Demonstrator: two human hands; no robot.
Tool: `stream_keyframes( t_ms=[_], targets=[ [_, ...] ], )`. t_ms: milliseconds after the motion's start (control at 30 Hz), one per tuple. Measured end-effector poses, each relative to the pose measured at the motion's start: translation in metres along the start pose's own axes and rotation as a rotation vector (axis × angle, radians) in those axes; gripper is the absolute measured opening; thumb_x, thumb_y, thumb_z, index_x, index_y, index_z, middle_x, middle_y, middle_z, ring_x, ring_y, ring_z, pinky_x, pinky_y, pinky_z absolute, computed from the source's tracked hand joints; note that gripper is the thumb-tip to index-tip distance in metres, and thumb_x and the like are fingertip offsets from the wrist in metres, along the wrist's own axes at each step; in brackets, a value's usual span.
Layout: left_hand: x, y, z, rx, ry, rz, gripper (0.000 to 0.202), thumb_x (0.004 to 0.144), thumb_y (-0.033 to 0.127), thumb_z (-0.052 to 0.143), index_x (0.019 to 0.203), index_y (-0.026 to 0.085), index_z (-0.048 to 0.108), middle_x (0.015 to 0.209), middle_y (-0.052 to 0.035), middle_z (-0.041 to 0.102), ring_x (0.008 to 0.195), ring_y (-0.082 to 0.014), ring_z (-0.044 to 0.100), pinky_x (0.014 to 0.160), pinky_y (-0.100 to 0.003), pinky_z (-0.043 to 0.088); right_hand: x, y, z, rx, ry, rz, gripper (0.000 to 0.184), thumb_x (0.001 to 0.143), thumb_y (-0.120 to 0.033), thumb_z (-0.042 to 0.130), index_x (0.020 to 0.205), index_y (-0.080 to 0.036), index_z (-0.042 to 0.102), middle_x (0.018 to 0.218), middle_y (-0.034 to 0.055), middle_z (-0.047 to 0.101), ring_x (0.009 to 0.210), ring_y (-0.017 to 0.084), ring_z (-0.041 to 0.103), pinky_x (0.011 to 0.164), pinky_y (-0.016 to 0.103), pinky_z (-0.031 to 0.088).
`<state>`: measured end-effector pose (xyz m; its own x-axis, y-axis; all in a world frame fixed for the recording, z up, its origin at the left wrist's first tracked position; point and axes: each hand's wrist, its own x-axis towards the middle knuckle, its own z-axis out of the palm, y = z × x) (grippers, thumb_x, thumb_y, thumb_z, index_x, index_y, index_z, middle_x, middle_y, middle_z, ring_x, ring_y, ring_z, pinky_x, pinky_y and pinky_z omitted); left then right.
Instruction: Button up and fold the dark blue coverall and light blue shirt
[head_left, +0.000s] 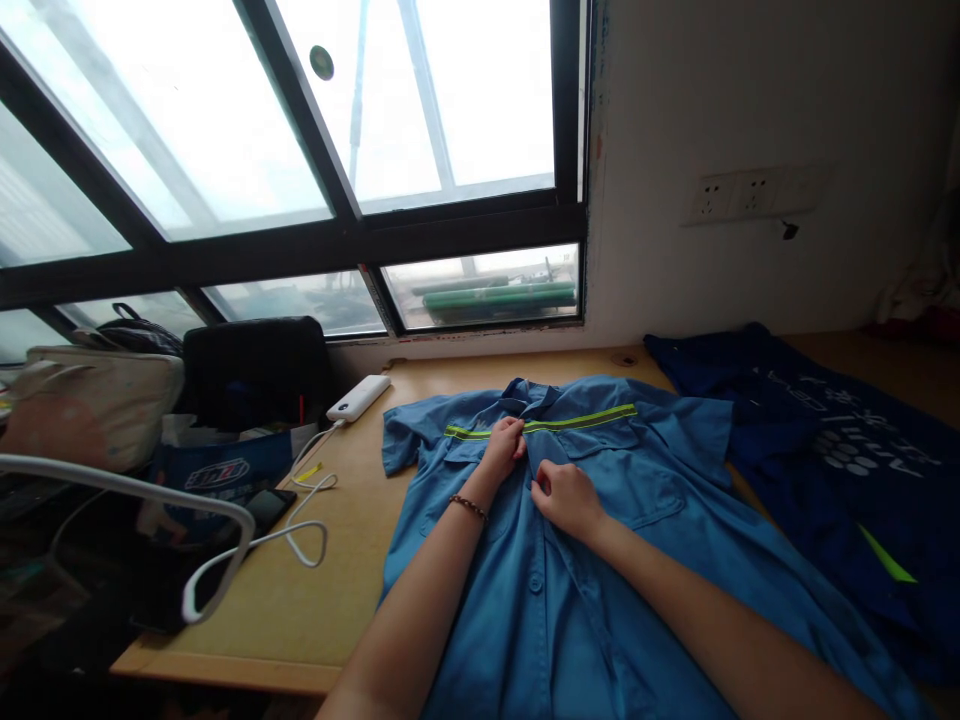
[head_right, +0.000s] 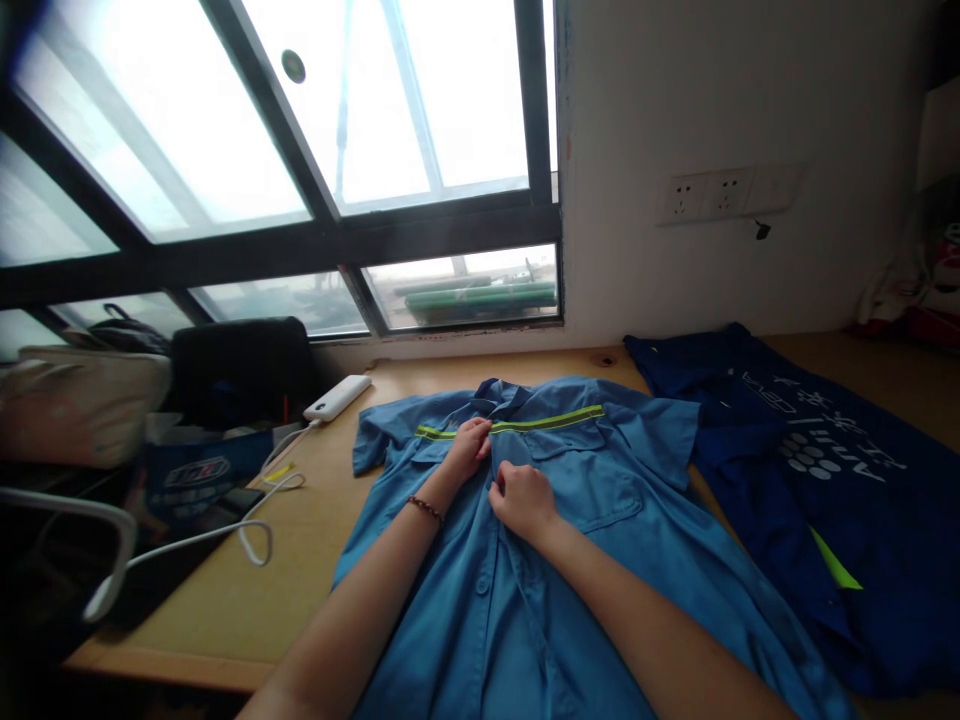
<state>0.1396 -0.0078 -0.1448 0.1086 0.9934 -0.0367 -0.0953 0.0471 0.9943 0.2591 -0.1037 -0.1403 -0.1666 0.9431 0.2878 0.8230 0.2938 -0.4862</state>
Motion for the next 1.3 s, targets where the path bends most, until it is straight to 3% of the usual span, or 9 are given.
stream_keyframes(
  t_ms=[133, 233, 333, 433, 633, 767, 867, 1033, 1300],
  targets=[
    [-0.001, 0.001, -0.001, 0.004, -0.006, -0.022, 0.020, 0.074, 0.035, 0.047, 0.063, 0.019, 0.041, 0.031, 0.0080, 0.031, 0.026, -0.0049, 0.024, 0.033, -0.020, 0.014, -0.001, -0.002, -0.001, -0.066, -0.048, 0.025, 0.027, 0.076, -0.037, 0.046, 0.057, -0.020, 0.057, 0.060, 0.0046, 0.062, 0.059, 0.016, 0.055, 0.053, 0.025, 0.029],
    [0.000, 0.002, -0.002, -0.007, -0.049, -0.024, 0.024, 0.073, 0.039, 0.049, 0.063, 0.019, 0.041, 0.033, 0.0085, 0.029, 0.027, -0.0046, 0.024, 0.033, -0.021, 0.014, 0.000, -0.003, -0.006, -0.047, -0.064, 0.047, 0.014, 0.069, -0.035, 0.053, 0.069, -0.021, 0.057, 0.067, 0.0028, 0.061, 0.061, 0.016, 0.055, 0.051, 0.025, 0.029],
    [0.001, 0.002, -0.003, -0.029, -0.108, -0.015, 0.027, 0.073, 0.042, 0.050, 0.064, 0.019, 0.040, 0.035, 0.0095, 0.029, 0.027, -0.0038, 0.024, 0.033, -0.020, 0.014, 0.000, -0.004, -0.014, -0.053, -0.092, 0.035, 0.024, 0.060, -0.024, 0.057, 0.084, -0.021, 0.054, 0.081, 0.0039, 0.060, 0.065, 0.017, 0.056, 0.050, 0.024, 0.028],
    [0.001, -0.001, -0.003, -0.024, -0.140, 0.017, 0.027, 0.075, 0.044, 0.047, 0.067, 0.019, 0.038, 0.036, 0.0098, 0.031, 0.026, -0.0041, 0.026, 0.033, -0.019, 0.013, 0.000, -0.001, -0.021, -0.045, -0.195, 0.049, 0.023, 0.056, -0.013, 0.051, 0.079, -0.018, 0.055, 0.073, 0.0039, 0.059, 0.062, 0.016, 0.054, 0.049, 0.024, 0.028],
    [0.006, -0.013, 0.001, 0.270, -0.126, 0.174, 0.023, 0.081, 0.042, 0.038, 0.073, 0.020, 0.039, 0.034, 0.0096, 0.033, 0.027, -0.0076, 0.029, 0.034, -0.020, 0.017, 0.008, 0.027, -0.027, 0.331, -0.378, 0.088, 0.005, 0.052, -0.013, 0.047, 0.050, -0.017, 0.051, 0.044, -0.0046, 0.042, 0.046, 0.009, 0.039, 0.044, 0.021, 0.024],
    [0.023, -0.011, 0.005, 0.458, -0.040, 0.311, 0.019, 0.080, 0.035, 0.043, 0.069, 0.019, 0.044, 0.045, 0.0067, 0.040, 0.039, -0.0081, 0.035, 0.042, -0.020, 0.025, 0.015, 0.042, -0.029, 0.678, -0.414, 0.229, 0.003, 0.054, -0.017, 0.048, 0.052, -0.016, 0.049, 0.044, -0.0067, 0.039, 0.042, 0.006, 0.033, 0.040, 0.019, 0.023],
    [0.041, -0.005, 0.006, 0.504, -0.006, 0.379, 0.016, 0.078, 0.028, 0.047, 0.065, 0.018, 0.046, 0.054, 0.0045, 0.045, 0.051, -0.0091, 0.040, 0.050, -0.020, 0.029, 0.023, 0.047, -0.021, 0.824, -0.305, 0.296, 0.010, 0.057, -0.021, 0.051, 0.063, -0.016, 0.056, 0.049, -0.0056, 0.048, 0.042, 0.007, 0.038, 0.041, 0.018, 0.029],
    [0.072, 0.002, 0.009, 0.503, 0.038, 0.359, 0.017, 0.075, 0.021, 0.050, 0.060, 0.017, 0.046, 0.056, 0.0038, 0.047, 0.054, -0.0094, 0.041, 0.054, -0.019, 0.031, 0.045, 0.059, 0.005, 0.551, 0.053, 0.145, 0.018, 0.058, -0.022, 0.054, 0.069, -0.015, 0.067, 0.060, 0.0005, 0.062, 0.058, 0.014, 0.053, 0.057, 0.024, 0.040],
    [0.076, 0.009, 0.016, 0.494, 0.093, 0.263, 0.006, 0.074, 0.019, 0.052, 0.068, 0.018, 0.053, 0.051, 0.0037, 0.049, 0.045, -0.0099, 0.044, 0.050, -0.020, 0.033, 0.077, 0.077, 0.003, 0.558, 0.133, 0.143, 0.020, 0.060, -0.024, 0.055, 0.070, -0.015, 0.070, 0.069, 0.0049, 0.067, 0.067, 0.019, 0.059, 0.065, 0.027, 0.043]
  ],
)
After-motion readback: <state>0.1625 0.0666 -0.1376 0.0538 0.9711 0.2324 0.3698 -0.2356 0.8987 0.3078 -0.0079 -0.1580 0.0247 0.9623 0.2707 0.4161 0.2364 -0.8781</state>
